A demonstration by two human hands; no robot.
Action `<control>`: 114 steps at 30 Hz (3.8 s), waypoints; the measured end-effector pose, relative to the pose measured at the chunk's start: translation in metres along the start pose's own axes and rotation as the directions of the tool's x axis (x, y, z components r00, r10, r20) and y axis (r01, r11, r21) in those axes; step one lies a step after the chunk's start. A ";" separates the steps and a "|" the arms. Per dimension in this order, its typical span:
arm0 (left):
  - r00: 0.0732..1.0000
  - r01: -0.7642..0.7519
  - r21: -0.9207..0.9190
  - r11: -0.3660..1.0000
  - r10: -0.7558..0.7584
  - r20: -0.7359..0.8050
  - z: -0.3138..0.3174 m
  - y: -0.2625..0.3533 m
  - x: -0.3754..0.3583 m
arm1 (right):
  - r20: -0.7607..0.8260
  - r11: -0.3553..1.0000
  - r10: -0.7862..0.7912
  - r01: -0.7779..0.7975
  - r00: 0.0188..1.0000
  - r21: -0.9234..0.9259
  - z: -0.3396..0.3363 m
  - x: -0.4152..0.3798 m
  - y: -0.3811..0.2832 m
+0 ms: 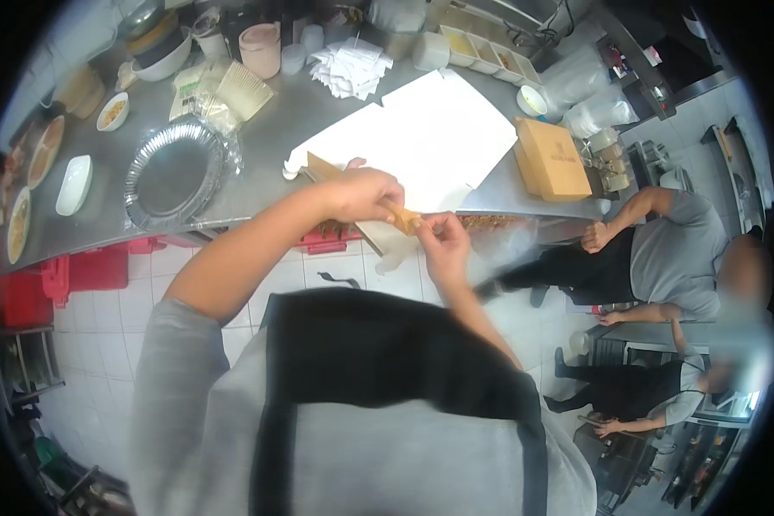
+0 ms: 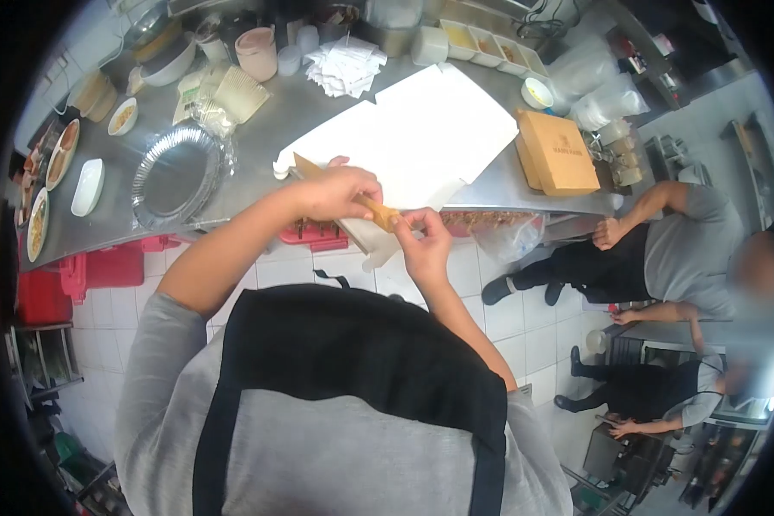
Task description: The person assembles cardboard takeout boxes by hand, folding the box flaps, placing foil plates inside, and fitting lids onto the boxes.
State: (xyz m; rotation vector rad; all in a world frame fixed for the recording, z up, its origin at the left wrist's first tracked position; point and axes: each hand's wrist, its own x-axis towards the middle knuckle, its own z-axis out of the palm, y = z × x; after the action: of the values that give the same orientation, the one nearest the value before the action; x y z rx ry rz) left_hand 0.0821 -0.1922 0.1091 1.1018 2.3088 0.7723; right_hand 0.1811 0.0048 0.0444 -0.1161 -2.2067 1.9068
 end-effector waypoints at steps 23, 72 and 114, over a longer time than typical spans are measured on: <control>0.999 -0.026 -0.071 0.997 0.023 -0.046 0.003 0.001 0.006 | 0.085 0.722 -0.467 0.435 0.880 -0.539 -0.007 0.001 -0.025; 0.800 -0.268 0.166 0.949 0.315 -0.511 -0.041 -0.056 -0.034 | 0.418 0.921 0.077 0.096 0.905 -0.379 0.046 0.049 -0.054; 0.860 -0.019 0.274 0.962 0.155 -0.485 -0.045 -0.041 -0.013 | 0.397 0.987 0.147 -0.158 0.906 -0.004 0.068 0.085 -0.024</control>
State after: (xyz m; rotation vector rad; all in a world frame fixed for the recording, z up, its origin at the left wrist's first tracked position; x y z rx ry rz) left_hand 0.0391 -0.2366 0.1170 1.2395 2.8855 0.8948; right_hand 0.0856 -0.0471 0.0684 0.1188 -2.4870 2.2102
